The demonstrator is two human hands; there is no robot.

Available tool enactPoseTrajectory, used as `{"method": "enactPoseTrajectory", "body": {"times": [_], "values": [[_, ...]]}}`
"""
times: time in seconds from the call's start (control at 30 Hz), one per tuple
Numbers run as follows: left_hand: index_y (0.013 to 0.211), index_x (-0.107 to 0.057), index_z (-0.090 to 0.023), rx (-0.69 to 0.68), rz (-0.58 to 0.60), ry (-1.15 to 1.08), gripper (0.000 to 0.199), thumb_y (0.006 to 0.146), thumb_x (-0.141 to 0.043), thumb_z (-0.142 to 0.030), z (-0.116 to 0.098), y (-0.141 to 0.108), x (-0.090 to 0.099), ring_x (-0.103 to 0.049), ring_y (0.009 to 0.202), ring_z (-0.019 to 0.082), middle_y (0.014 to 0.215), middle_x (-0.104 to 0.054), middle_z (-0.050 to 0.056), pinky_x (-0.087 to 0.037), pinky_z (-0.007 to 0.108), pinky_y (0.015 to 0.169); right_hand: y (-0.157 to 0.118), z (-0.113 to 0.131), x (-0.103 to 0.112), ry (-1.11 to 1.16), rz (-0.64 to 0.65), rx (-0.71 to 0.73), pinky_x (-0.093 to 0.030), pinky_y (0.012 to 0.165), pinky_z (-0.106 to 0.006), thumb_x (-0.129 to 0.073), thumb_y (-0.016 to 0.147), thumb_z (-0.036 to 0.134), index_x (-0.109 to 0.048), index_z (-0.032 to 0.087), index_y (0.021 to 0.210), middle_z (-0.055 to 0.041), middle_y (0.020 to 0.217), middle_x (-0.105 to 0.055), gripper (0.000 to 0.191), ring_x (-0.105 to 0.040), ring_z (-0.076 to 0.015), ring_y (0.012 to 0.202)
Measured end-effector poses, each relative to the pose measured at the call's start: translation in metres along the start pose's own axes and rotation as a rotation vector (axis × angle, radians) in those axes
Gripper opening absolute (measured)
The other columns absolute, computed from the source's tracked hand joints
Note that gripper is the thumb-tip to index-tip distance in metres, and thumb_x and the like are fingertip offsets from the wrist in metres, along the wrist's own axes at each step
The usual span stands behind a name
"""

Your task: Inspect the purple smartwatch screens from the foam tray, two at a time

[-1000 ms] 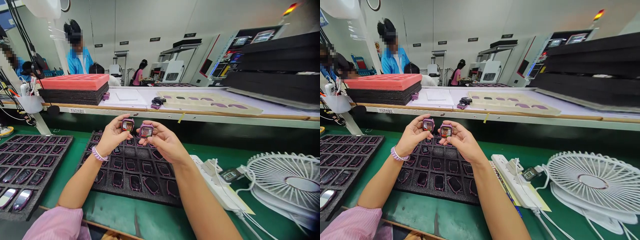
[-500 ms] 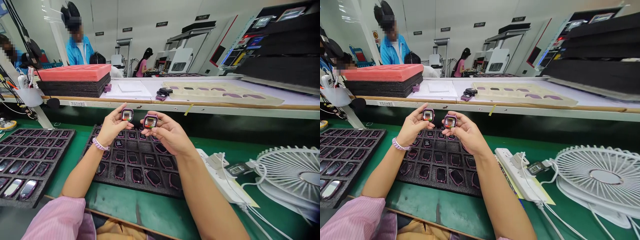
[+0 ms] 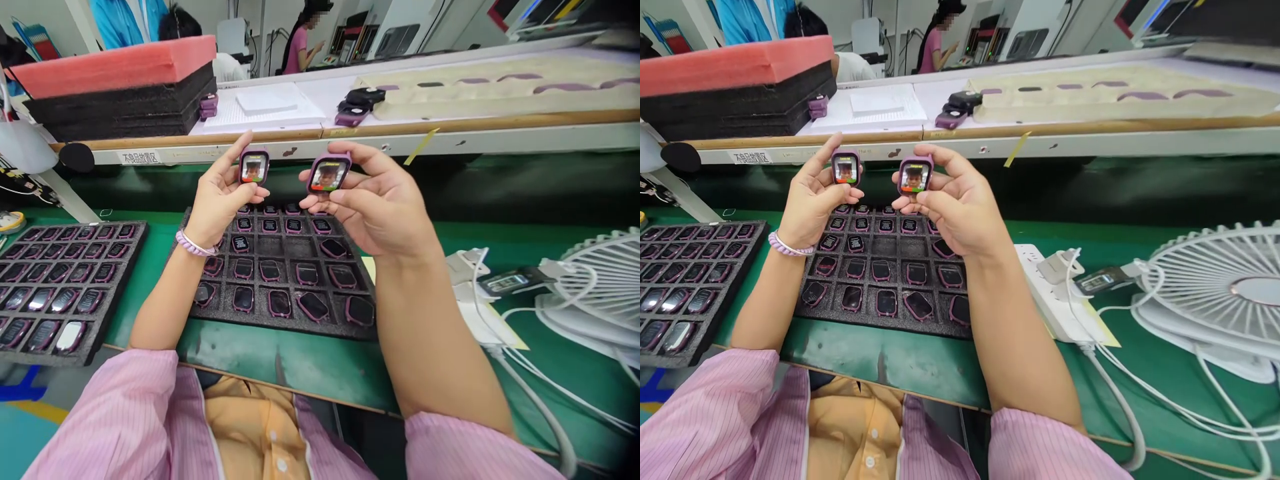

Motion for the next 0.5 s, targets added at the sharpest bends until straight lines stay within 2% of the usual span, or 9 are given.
{"method": "enactPoseTrajectory", "body": {"times": [0.23, 0.33, 0.5], "values": [[0.148, -0.042, -0.031, 0.016, -0.022, -0.032, 0.077, 0.077, -0.064, -0.008, 0.0080, 0.0048, 0.0036, -0.071, 0.089, 0.015, 0.112, -0.064, 0.003, -0.060, 0.027, 0.085, 0.0038, -0.0047, 0.0049, -0.042, -0.053, -0.013, -0.062, 0.078, -0.037, -0.073, 0.076, 0.005, -0.057, 0.022, 0.120, -0.0022, 0.100, -0.072, 0.050, -0.070, -0.0206, 0.080], [0.148, -0.040, -0.032, 0.002, -0.027, -0.033, 0.078, 0.078, -0.064, -0.009, 0.0096, 0.0058, 0.0044, -0.071, 0.089, 0.015, 0.114, -0.063, 0.002, -0.059, 0.027, 0.086, 0.0055, -0.0048, 0.0059, -0.059, -0.058, -0.008, -0.062, 0.079, -0.035, -0.071, 0.078, 0.003, -0.056, 0.021, 0.124, -0.0027, 0.104, -0.071, 0.052, -0.071, -0.0189, 0.080], [0.146, -0.045, -0.027, -0.013, -0.005, -0.009, 0.076, 0.075, -0.065, -0.007, 0.0079, 0.0056, 0.0044, -0.071, 0.087, 0.015, 0.112, -0.064, 0.004, -0.059, 0.026, 0.085, 0.0079, -0.0033, 0.0069, -0.075, -0.064, 0.011, -0.062, 0.079, -0.031, -0.066, 0.080, -0.002, -0.053, 0.018, 0.128, -0.0030, 0.105, -0.072, 0.054, -0.071, -0.0161, 0.077]]}}
Point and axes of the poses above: each hand's wrist, its own y-axis towards the middle knuckle, its own x-axis out of the back of the hand, z = x × y, the point moved 2 cm from there along y, towards the middle knuckle
